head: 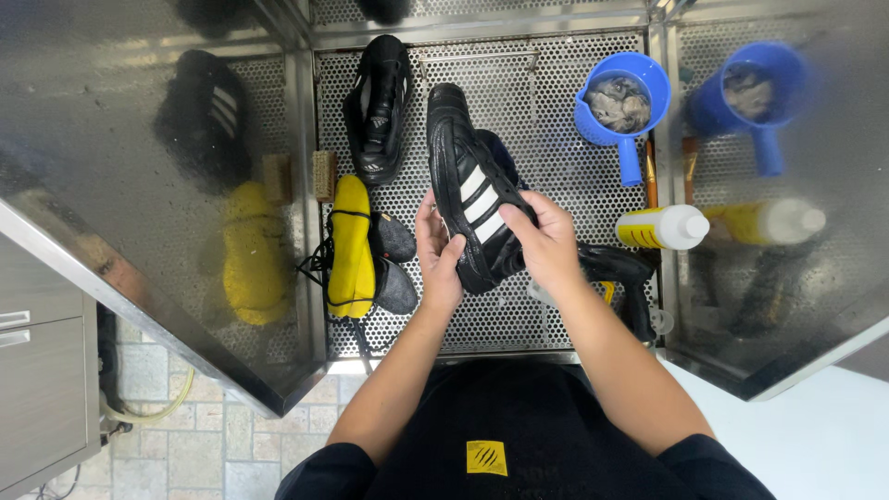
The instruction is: The person cleans a black soccer shoe using a white sponge and a steam cleaner. They wipe the shoe's surface, then use the steam cleaner to treat the upper and sole, repeating the process on different areas of the shoe.
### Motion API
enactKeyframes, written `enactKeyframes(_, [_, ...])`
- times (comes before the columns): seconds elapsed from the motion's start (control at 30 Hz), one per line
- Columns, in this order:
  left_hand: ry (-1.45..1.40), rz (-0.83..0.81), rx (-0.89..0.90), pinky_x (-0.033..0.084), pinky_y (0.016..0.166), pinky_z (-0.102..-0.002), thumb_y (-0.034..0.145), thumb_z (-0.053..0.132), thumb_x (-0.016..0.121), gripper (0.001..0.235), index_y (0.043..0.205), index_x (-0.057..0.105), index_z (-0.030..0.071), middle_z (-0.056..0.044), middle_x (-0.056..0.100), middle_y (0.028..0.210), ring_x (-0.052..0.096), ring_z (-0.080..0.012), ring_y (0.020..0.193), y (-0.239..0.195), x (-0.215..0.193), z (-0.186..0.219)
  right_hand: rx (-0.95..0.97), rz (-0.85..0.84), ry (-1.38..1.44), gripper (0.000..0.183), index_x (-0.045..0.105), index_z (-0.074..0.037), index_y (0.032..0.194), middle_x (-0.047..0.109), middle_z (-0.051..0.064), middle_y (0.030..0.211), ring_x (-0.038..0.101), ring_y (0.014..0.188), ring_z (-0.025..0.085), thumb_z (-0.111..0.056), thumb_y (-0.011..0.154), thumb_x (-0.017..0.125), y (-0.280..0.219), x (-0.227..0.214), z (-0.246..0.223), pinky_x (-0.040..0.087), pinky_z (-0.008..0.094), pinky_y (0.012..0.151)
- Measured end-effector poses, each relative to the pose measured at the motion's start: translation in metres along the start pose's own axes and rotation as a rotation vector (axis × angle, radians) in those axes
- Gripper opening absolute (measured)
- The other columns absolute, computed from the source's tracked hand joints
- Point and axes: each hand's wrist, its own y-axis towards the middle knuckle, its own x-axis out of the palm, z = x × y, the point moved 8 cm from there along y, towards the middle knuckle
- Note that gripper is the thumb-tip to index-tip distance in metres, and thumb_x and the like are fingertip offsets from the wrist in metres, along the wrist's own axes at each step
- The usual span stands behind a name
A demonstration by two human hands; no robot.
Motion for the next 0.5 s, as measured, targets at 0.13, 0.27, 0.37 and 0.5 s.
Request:
enactKeyframes(0.13, [0.01,0.005,-0.032,0.04,0.12,-0.038,0.092,0.015,0.068,0.083,0.162,0.025,0.004,-0.014,0.049,0.151,0.051,-0.0239,0.139,0.0,-0.005,-0.006,-0.022,-0.069,-0.065,0.008,0.068,0.001,0.107,0.067,-0.003,0.093,0.06,0.083,0.003,-0.003,0.099,0.068,-0.002,0.008,-0.011,0.051,0.02,0.073])
enactKeyframes(0.27, [0.006,-0.001,-0.005,0.039,0.121,-0.037,0.093,0.012,0.065,0.08,0.162,0.027,0.003,-0.014,0.049,0.152,0.05,-0.0238,0.141,0.0,-0.008,-0.008,-0.07,-0.118,-0.093,0.02,0.065,-0.001,0.111,0.067,-0.005,0.094,0.061,0.084,0.002,-0.001,0.091,0.068,-0.003,0.009,-0.014,0.051,0.019,0.075])
enactKeyframes(0.37, [0.008,-0.005,0.0,0.039,0.121,-0.037,0.093,0.009,0.063,0.078,0.162,0.026,0.004,-0.014,0.049,0.153,0.05,-0.0234,0.141,0.0,-0.008,-0.009,-0.041,-0.08,-0.061,0.011,0.068,0.0,0.108,0.068,-0.003,0.095,0.061,0.086,0.003,-0.003,0.098,0.066,0.0,0.003,-0.008,0.051,0.02,0.077])
enactKeyframes(0.5, [0.011,-0.004,-0.027,0.04,0.12,-0.036,0.092,0.005,0.06,0.078,0.162,0.025,0.005,-0.013,0.048,0.152,0.051,-0.023,0.14,0.0,-0.007,-0.012,0.03,-0.024,-0.002,0.009,0.07,0.0,0.108,0.069,-0.003,0.093,0.06,0.083,0.003,-0.004,0.101,0.066,0.001,0.0,0.002,0.05,0.02,0.073])
